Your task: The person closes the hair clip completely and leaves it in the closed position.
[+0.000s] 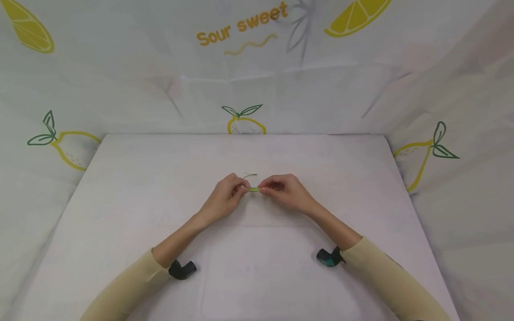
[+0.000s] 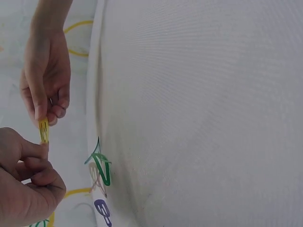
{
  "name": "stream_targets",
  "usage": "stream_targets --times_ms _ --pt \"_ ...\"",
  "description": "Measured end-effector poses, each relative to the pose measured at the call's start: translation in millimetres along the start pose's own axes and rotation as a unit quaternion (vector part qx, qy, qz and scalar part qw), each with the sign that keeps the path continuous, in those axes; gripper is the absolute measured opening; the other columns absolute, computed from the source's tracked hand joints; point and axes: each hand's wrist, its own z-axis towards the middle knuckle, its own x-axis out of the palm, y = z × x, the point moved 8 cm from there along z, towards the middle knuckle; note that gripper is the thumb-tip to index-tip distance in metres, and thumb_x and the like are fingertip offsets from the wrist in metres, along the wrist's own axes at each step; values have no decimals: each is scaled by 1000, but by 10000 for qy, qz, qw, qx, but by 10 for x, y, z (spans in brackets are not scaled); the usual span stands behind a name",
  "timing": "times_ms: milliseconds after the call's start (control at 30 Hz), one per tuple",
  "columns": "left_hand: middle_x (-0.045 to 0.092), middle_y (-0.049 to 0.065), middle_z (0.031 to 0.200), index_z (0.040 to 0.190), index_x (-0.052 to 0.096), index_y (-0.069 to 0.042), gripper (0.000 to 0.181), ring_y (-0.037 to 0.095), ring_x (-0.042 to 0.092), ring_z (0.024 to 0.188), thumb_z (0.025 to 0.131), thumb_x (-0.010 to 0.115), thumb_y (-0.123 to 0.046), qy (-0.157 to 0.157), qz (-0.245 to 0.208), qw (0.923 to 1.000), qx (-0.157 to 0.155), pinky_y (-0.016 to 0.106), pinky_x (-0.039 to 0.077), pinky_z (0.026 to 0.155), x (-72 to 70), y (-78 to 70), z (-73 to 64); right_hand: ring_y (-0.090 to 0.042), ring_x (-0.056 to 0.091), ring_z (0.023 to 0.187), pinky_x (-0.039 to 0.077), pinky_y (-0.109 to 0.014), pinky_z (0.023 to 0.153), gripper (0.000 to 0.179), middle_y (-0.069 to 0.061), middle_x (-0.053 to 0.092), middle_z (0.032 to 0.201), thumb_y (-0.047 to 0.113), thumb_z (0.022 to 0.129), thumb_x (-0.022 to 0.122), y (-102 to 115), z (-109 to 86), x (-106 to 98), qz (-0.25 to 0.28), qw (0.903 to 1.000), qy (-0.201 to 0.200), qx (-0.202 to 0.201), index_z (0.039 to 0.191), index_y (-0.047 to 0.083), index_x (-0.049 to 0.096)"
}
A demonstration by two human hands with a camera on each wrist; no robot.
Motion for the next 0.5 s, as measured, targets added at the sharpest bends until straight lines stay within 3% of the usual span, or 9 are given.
stream_targets --times_ms 500 --pt "58 8 90 107 76 -1 11 14 51 78 107 66 -6 -92 -328 9993 138 21 42 70 -84 -135 -81 -10 70 95 59 -19 86 15 -22 80 113 4 102 73 134 -62 -11 422 9988 78 -241 115 3 80"
